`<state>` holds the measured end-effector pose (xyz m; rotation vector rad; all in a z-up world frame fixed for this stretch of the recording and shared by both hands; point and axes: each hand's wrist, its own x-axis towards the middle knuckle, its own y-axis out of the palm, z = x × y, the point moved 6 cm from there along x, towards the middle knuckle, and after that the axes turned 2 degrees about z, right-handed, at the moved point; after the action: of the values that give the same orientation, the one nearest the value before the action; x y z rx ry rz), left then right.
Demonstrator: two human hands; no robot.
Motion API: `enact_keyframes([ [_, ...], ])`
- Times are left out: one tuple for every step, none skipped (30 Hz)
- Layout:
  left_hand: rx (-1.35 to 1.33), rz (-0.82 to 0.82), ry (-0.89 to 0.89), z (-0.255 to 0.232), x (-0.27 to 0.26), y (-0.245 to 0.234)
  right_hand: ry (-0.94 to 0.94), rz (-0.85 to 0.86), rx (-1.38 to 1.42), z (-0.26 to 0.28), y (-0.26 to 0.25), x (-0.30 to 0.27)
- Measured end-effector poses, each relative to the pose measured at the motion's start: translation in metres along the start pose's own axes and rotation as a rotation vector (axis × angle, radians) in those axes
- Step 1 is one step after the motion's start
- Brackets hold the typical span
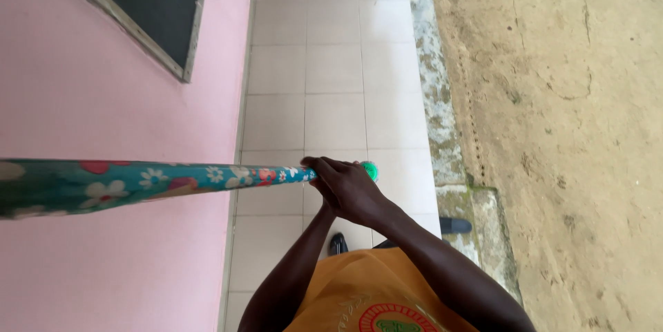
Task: The person mops a tiled floor using a mop, then rinses and wrings the mop head in a bucket of water before continuing to mop.
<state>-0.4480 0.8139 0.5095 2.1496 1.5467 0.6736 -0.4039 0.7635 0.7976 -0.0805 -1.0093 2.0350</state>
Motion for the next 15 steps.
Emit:
enact_keyframes([
  [-0.047,0.018,-0.011,0.006,0.012,-0.009,0.076,0.029,-0.006,-0.012,0.000,0.010],
  [-0.088,-0.029,0.008,0.011,0.027,-0.022,0.153,0.058,-0.013,-0.024,0.000,0.019],
  [-0.131,-0.078,0.025,0.015,0.043,-0.034,0.119,0.014,-0.018,-0.033,-0.006,0.030],
  [-0.173,-0.126,0.042,0.018,0.059,-0.045,0.086,-0.031,-0.024,-0.043,-0.014,0.040],
  [-0.063,-0.223,-0.019,0.023,0.072,-0.057,0.052,-0.075,-0.029,-0.054,-0.022,0.050],
  [0.047,-0.320,-0.080,0.025,0.085,-0.067,0.074,-0.064,-0.044,-0.068,-0.027,0.058],
  [0.156,-0.418,-0.137,0.022,0.100,-0.073,0.092,-0.052,-0.061,-0.083,-0.033,0.067],
  [0.435,-0.409,-0.178,0.015,0.115,-0.073,0.110,-0.039,-0.078,-0.099,-0.038,0.076],
  [0.716,-0.399,-0.221,0.007,0.127,-0.074,0.132,-0.020,-0.089,-0.118,-0.041,0.088],
  [0.995,-0.385,-0.263,-0.001,0.142,-0.075,0.154,-0.001,-0.100,-0.137,-0.044,0.100],
  [1.083,-0.367,-0.239,-0.010,0.157,-0.071,0.176,0.017,-0.110,-0.153,-0.048,0.108],
  [1.170,-0.348,-0.215,-0.019,0.171,-0.068,0.128,-0.021,-0.091,-0.164,-0.054,0.115],
  [1.257,-0.330,-0.186,-0.028,0.194,-0.069,0.077,-0.059,-0.076,-0.180,-0.061,0.127],
  [1.234,-0.368,-0.219,-0.034,0.212,-0.073,0.026,-0.097,-0.059,-0.195,-0.069,0.140],
  [1.212,-0.404,-0.248,-0.040,0.225,-0.072,0.050,-0.071,-0.055,-0.210,-0.075,0.149],
])
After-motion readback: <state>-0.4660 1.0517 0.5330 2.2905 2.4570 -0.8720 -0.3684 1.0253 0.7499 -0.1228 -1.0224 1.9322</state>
